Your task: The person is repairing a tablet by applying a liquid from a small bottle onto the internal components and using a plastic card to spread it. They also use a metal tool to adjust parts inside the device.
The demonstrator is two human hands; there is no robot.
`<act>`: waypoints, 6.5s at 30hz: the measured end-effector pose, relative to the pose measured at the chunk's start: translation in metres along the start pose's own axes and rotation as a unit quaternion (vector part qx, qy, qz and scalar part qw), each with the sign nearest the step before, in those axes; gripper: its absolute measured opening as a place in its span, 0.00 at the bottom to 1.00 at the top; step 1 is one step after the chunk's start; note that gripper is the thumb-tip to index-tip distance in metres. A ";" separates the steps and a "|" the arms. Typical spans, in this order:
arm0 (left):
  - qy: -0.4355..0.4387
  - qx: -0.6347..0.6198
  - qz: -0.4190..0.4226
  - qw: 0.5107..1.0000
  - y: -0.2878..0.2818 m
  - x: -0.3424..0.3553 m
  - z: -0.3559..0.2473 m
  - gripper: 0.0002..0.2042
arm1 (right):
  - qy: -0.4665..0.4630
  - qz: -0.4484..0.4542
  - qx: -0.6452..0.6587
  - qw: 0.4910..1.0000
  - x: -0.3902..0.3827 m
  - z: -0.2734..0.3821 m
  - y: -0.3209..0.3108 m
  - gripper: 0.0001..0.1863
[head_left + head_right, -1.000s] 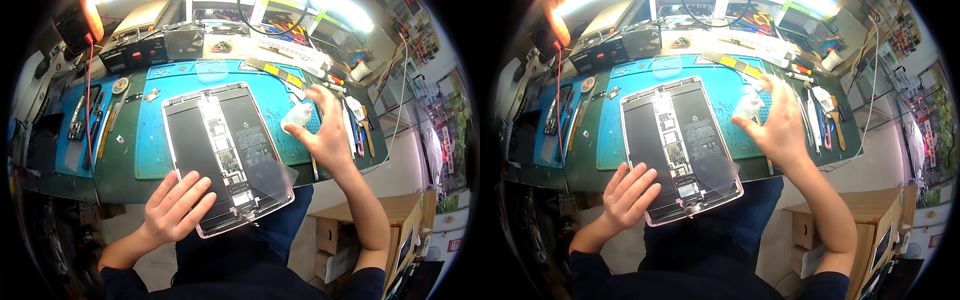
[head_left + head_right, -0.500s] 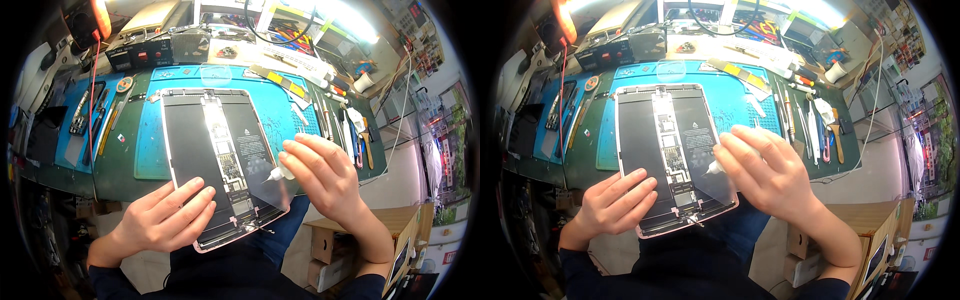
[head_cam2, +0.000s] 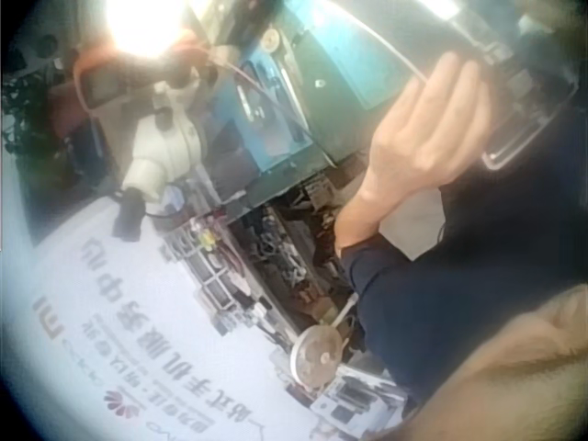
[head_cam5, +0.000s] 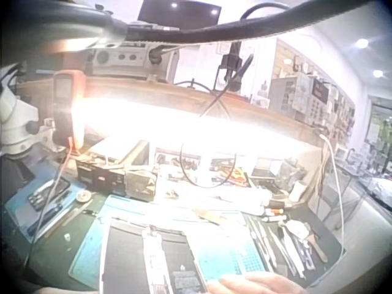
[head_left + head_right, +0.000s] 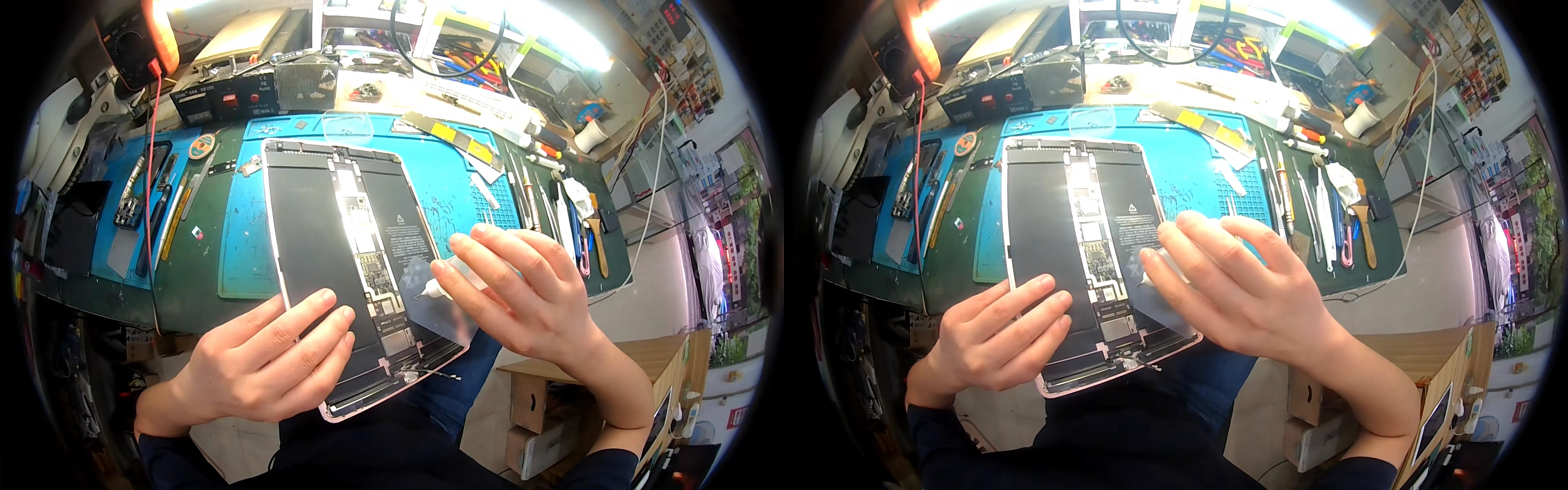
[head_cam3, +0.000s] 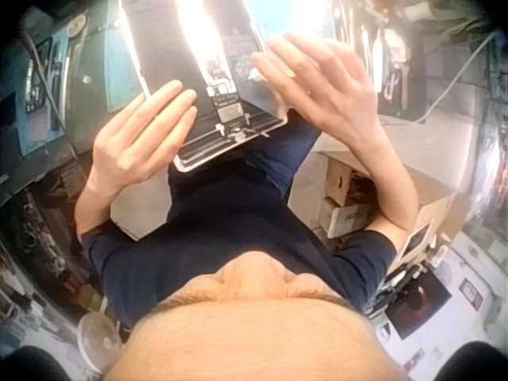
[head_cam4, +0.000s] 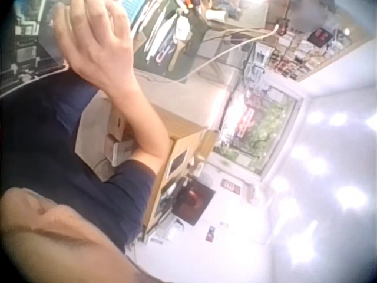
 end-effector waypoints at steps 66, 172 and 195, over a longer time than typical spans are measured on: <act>0.046 0.004 0.045 0.998 0.034 -0.033 -0.009 0.10 | 0.317 0.482 0.605 0.549 -0.001 -0.001 0.110 0.19; 0.045 -0.034 -0.050 0.997 0.064 -0.040 -0.007 0.13 | 0.262 0.248 0.460 0.812 0.041 -0.006 0.110 0.17; 0.049 -0.034 -0.014 0.998 0.060 -0.037 -0.010 0.12 | 0.179 0.317 0.497 0.788 0.051 -0.014 0.129 0.21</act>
Point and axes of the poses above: each hand's wrist, its own x-axis towards the middle knuckle, its own y-axis out of the palm, z = x × y, the point moved 9 cm from there along x, towards the middle knuckle, and after that the axes turned 6 degrees about z, right-handed, at the moved point
